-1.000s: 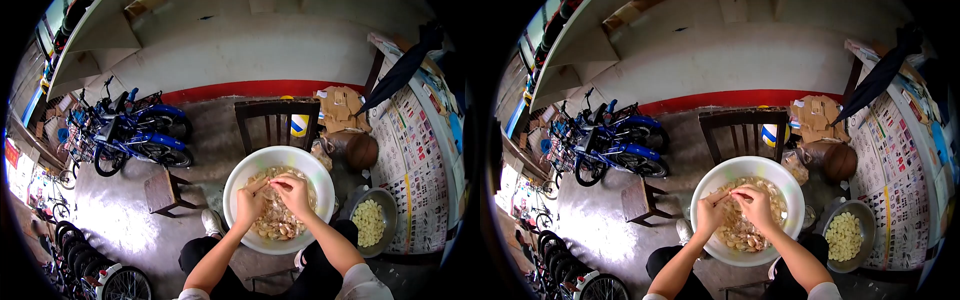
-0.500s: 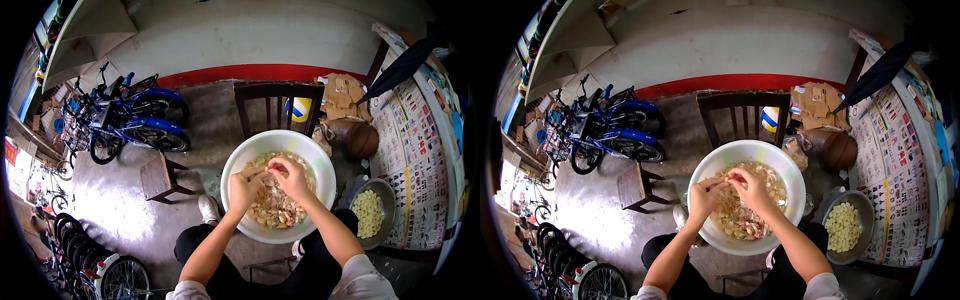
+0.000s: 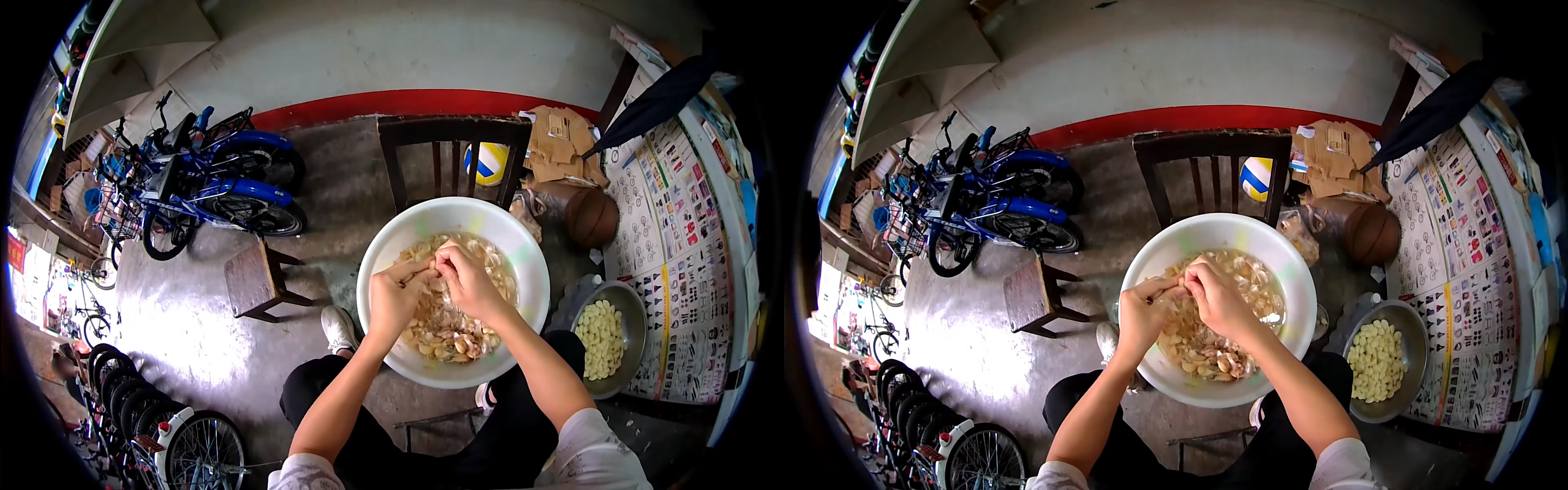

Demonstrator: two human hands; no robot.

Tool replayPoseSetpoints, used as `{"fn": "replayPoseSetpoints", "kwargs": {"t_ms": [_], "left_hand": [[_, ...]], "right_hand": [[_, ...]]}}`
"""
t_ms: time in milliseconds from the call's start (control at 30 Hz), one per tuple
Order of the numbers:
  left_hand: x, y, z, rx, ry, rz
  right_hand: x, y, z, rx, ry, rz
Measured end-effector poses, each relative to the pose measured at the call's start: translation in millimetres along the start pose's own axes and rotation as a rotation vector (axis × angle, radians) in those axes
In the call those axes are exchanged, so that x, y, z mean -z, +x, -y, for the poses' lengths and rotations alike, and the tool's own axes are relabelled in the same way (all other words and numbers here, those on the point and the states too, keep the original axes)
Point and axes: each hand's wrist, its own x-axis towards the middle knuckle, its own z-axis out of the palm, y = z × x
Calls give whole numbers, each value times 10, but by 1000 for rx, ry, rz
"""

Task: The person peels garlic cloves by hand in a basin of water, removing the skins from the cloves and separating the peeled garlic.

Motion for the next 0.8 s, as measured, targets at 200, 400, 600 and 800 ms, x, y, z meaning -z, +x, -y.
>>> {"fn": "replayPoseSetpoints", "kwargs": {"t_ms": [200, 400, 600, 800], "left_hand": [[0, 57, 168, 502, -756, 31], [6, 88, 156, -126, -18, 68], [26, 88, 72, -122, -74, 145], [36, 133, 172, 72, -229, 103]], "right_hand": [[-4, 19, 42, 89, -63, -5], [46, 29, 40, 120, -111, 7], [59, 11, 16, 97, -142, 14], [38, 17, 34, 105, -129, 36]]}}
